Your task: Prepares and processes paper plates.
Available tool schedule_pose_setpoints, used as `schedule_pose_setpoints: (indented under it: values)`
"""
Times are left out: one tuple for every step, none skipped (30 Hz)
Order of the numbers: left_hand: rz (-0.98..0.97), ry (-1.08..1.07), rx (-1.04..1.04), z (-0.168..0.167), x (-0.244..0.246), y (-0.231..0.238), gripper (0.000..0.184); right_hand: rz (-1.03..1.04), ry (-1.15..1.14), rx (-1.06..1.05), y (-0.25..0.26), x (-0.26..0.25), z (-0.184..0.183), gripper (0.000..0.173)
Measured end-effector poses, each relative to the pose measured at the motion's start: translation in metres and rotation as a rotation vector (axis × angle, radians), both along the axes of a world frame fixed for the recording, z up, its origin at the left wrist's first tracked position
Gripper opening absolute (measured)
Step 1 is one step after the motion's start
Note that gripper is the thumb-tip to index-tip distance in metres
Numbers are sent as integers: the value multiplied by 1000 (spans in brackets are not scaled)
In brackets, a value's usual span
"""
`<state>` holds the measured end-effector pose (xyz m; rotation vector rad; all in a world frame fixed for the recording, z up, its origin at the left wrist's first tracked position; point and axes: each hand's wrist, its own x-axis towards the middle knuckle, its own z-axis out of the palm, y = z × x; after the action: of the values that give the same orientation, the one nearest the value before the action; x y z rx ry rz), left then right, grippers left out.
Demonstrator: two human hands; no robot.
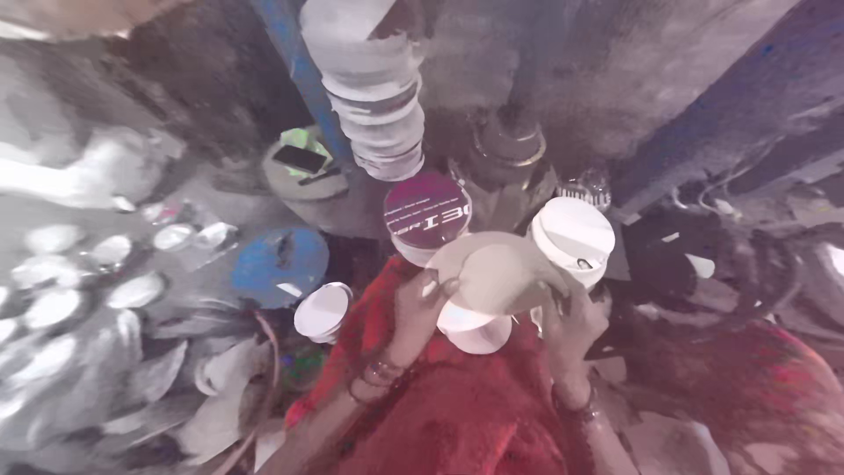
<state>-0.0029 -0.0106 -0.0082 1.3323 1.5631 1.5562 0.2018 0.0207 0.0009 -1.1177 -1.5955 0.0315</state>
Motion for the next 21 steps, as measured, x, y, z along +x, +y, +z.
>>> schedule_pose_setpoints:
  values:
    - [11, -3, 9, -2, 0, 1, 18, -34, -47, 79, 0, -2, -2, 21]
    - [21, -32, 20, -3, 1, 2, 15, -66, -111, 166, 1, -3, -2, 18]
    - [26, -80, 29, -5, 3, 4, 12, -79, -167, 234, 0, -3, -3, 17]
    - [20, -139, 36, -6, 3, 5, 8, -76, -204, 282, -2, -4, -5, 17]
    - [6, -194, 28, -7, 3, 6, 6, -64, -222, 321, -4, -6, -7, 16]
    - [-4, -227, 3, -7, 2, 5, 6, -45, -224, 350, -4, -8, -11, 15]
    - [-10, -238, -30, -7, 0, 5, 8, -29, -224, 369, -5, -10, -13, 16]
    - [-12, -238, -55, -7, -2, 4, 10, -13, -219, 381, -6, -12, -15, 15]
    - [-14, -245, -59, -8, -3, 3, 11, -4, -215, 392, -7, -14, -17, 15]
    - [-19, -269, -49, -8, -3, 2, 9, 11, -207, 382, -8, -15, -17, 15]
    - [-23, -299, -39, -8, -4, 2, 6, 24, -181, 355, -10, -17, -18, 14]
    - [-17, -323, -33, -8, -4, 1, 3, 35, -130, 308, -11, -19, -18, 11]
    - [-17, -343, -28, -8, -4, 2, 2, 47, -36, 239, -10, -20, -17, 11]
    - [-21, -338, -21, -8, -7, 2, 4, 81, 72, 153, -8, -18, -14, 14]
    - [-25, -316, -9, -9, -10, 2, 7, 138, 187, 83, -6, -13, -7, 13]
    - [-37, -288, -1, -10, -15, 2, 16, 190, 277, 62, -5, -7, 4, 9]
    - [-41, -275, -15, -12, -20, 4, 29, 232, 284, 93, -5, 1, 14, 6]
    - [-33, -330, -39, -12, -23, 6, 40, 293, 192, 144, -7, 11, 21, 4]
    - [-46, -430, -58, -12, -24, 7, 48, 368, 40, 203, -10, 20, 25, 9]
    - [-89, -516, -58, -11, -25, 7, 57, 434, -108, 273, -13, 23, 27, 10]
    - [-137, -568, -50, -11, -27, 5, 62, 501, -267, 318, -16, 25, 27, 9]
